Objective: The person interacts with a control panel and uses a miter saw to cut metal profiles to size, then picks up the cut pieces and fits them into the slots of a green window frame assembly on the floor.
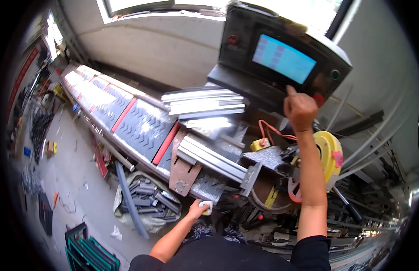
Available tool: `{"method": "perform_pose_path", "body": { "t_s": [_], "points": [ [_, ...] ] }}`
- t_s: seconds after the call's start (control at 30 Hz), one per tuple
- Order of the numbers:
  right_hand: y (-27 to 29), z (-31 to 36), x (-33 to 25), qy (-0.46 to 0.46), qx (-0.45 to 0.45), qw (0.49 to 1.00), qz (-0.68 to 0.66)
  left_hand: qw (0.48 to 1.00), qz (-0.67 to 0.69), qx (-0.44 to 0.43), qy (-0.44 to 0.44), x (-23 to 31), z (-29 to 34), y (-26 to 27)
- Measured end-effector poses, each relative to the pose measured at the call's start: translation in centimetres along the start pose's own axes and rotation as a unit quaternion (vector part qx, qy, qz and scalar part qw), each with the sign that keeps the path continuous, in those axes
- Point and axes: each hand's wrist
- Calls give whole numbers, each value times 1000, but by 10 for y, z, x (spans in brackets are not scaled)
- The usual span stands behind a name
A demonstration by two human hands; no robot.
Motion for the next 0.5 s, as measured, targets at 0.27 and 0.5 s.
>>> {"method": "perform_pose_path", "body": {
  "t_s": [0.27,0.5],
  "points": [
    [-10,-4,-3,13,-12,1000,-13,998,17,25,-58,67,-15,-21],
    [-9,0,-2,10,-33,999,5,965,-68,102,-230,124,-32,-25]
  ]
}}
Point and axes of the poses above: each hand's wrist, its own z-axis away from the middle knuckle, its own y-axis out of the back of the hand, x = y × z, and after that the axes turned 8 degrees about z, right-handed
